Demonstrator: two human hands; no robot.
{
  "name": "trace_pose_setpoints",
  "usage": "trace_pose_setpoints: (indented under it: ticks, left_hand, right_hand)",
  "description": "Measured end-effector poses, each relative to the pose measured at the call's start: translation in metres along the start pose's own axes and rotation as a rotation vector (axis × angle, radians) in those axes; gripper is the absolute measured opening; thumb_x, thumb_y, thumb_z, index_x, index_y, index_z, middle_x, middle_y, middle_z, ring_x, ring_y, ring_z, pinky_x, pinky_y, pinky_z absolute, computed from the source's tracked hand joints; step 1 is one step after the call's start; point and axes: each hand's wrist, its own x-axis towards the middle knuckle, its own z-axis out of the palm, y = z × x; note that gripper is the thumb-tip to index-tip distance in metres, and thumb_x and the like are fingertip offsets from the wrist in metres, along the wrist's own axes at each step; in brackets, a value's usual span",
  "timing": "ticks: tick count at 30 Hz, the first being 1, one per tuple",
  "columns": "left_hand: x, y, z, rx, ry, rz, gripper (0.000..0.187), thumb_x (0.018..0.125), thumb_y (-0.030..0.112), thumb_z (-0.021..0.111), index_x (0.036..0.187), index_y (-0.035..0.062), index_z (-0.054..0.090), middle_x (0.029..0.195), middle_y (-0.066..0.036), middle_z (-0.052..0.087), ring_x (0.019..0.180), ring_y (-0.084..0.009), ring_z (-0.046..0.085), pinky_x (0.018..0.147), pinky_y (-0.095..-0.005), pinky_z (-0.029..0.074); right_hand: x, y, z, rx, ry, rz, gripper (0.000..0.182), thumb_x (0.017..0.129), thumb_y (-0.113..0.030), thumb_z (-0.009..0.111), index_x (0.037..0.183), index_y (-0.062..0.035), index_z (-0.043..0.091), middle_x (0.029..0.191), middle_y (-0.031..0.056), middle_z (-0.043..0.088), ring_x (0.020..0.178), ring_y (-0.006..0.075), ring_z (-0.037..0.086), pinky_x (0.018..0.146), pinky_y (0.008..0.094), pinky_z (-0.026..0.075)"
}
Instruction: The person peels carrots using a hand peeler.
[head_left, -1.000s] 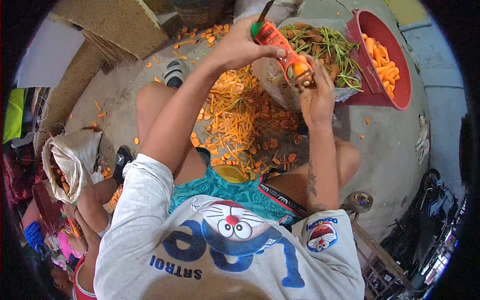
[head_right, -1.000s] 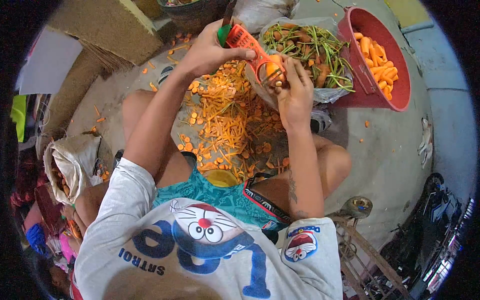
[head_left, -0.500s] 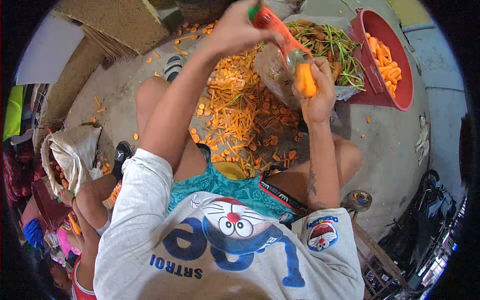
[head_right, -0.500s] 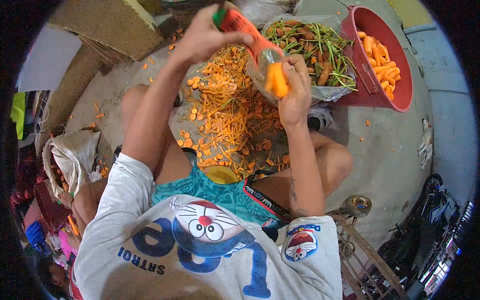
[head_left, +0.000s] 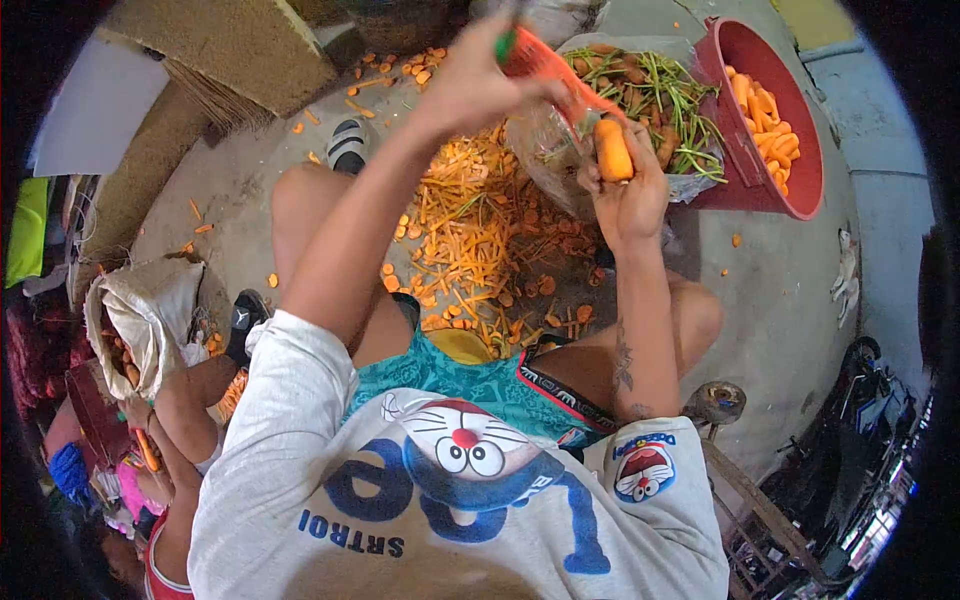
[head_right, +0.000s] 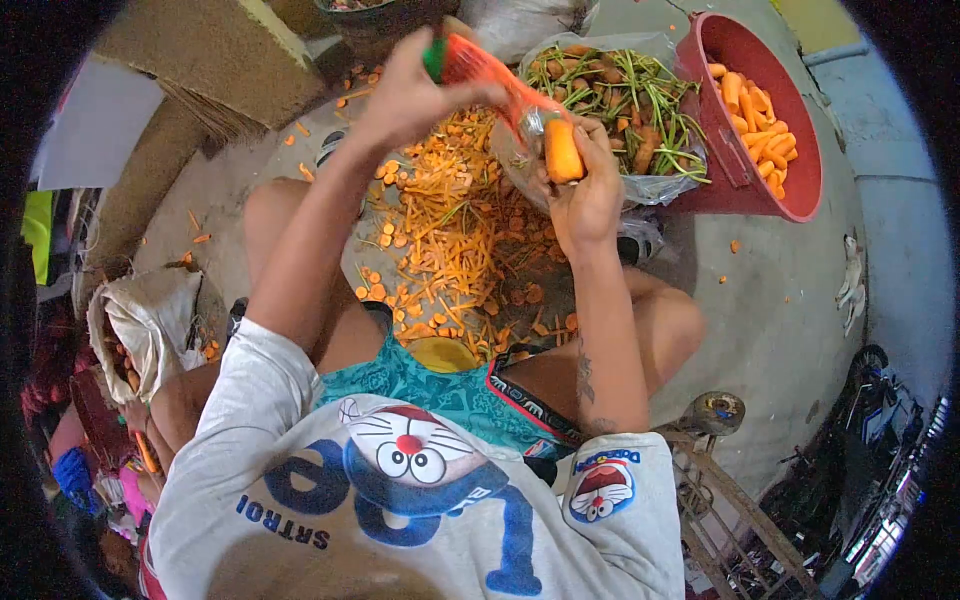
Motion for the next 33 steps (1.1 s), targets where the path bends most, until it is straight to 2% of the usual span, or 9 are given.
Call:
trace_pose_setpoints:
  ticks: [3,6,11,19,22,24,26,27,33]
  left_hand:
    - [-0.007,0.021,0.009,0.020,-0.073,0.056,0.048,0.072,0.022,0.094,0.104,0.0039,0.063,0.093,-0.003,0.072,0.084,-0.0115,0.067,0.078,-0.0302,0.056]
    - [0.011,0.012,-0.016,-0.111,-0.063,-0.048,0.041,0.075,0.019,0.091,0.099,0.0028,0.062,0.090,-0.003,0.071,0.082,-0.0092,0.066,0.076,-0.0297,0.056]
    - [-0.013,0.019,0.018,-0.055,-0.112,0.161,0.041,0.074,0.017,0.092,0.099,0.0034,0.062,0.087,0.000,0.070,0.081,-0.0084,0.065,0.075,-0.0288,0.055]
    - [-0.002,0.017,-0.003,-0.086,-0.010,-0.069,0.039,0.077,0.016,0.090,0.100,0.0053,0.061,0.088,-0.001,0.069,0.083,-0.0093,0.065,0.077,-0.0290,0.054]
    - [-0.020,0.022,0.021,0.042,-0.050,0.228,0.040,0.076,0.016,0.091,0.101,0.0064,0.061,0.087,0.000,0.067,0.082,-0.0084,0.063,0.077,-0.0289,0.054]
    - [-0.005,0.010,0.003,0.060,-0.125,0.092,0.044,0.074,0.016,0.092,0.104,0.0063,0.061,0.088,0.000,0.066,0.084,-0.0076,0.060,0.078,-0.0291,0.053]
    - [0.013,0.013,-0.015,0.141,0.041,0.101,0.025,0.089,0.014,0.080,0.099,0.0053,0.058,0.085,-0.003,0.064,0.073,-0.0138,0.063,0.066,-0.0321,0.052]
    - [0.006,0.012,-0.013,-0.068,0.044,-0.027,0.048,0.071,0.023,0.091,0.105,0.0013,0.064,0.086,-0.009,0.072,0.078,-0.0181,0.067,0.076,-0.0344,0.055]
    - [-0.006,0.018,0.010,0.077,-0.053,0.154,0.041,0.077,0.018,0.090,0.102,0.0055,0.060,0.088,0.000,0.065,0.081,-0.0089,0.061,0.077,-0.0273,0.052]
  right_hand:
    - [-0.002,0.004,0.012,-0.037,0.241,-0.131,0.019,0.103,-0.029,0.049,0.108,-0.0119,0.053,0.099,0.0047,0.059,0.067,0.0116,0.047,0.052,0.0238,0.033]
    - [-0.008,-0.005,-0.002,-0.063,-0.031,-0.086,0.017,0.102,-0.029,0.048,0.109,-0.0133,0.053,0.098,0.0036,0.060,0.068,0.0121,0.051,0.052,0.0240,0.035]
    - [0.002,0.001,0.005,-0.027,0.294,-0.103,0.019,0.100,-0.028,0.051,0.107,-0.0115,0.054,0.090,0.0046,0.061,0.061,0.0098,0.048,0.051,0.0242,0.036]
    - [-0.002,-0.003,0.007,-0.013,0.099,-0.046,0.018,0.103,-0.027,0.047,0.107,-0.0108,0.052,0.087,0.0042,0.058,0.059,0.0108,0.047,0.051,0.0237,0.036]
    - [0.002,0.004,0.005,-0.012,0.292,-0.118,0.019,0.104,-0.028,0.045,0.108,-0.0105,0.052,0.087,0.0047,0.057,0.059,0.0114,0.045,0.051,0.0251,0.035]
    - [-0.007,0.001,0.003,-0.160,0.144,-0.096,0.019,0.104,-0.028,0.045,0.107,-0.0106,0.053,0.089,0.0047,0.057,0.059,0.0122,0.046,0.051,0.0262,0.035]
    - [-0.008,-0.001,0.001,-0.111,0.080,-0.101,0.019,0.103,-0.028,0.046,0.108,-0.0112,0.053,0.090,0.0041,0.058,0.060,0.0121,0.046,0.051,0.0261,0.034]
    - [-0.008,-0.002,0.001,-0.053,0.089,-0.060,0.018,0.103,-0.027,0.047,0.108,-0.0111,0.053,0.090,0.0040,0.058,0.060,0.0120,0.046,0.051,0.0260,0.034]
    - [-0.009,-0.004,0.010,-0.025,0.183,-0.072,0.015,0.102,-0.025,0.048,0.105,-0.0115,0.053,0.090,0.0049,0.058,0.062,0.0116,0.047,0.051,0.0257,0.034]
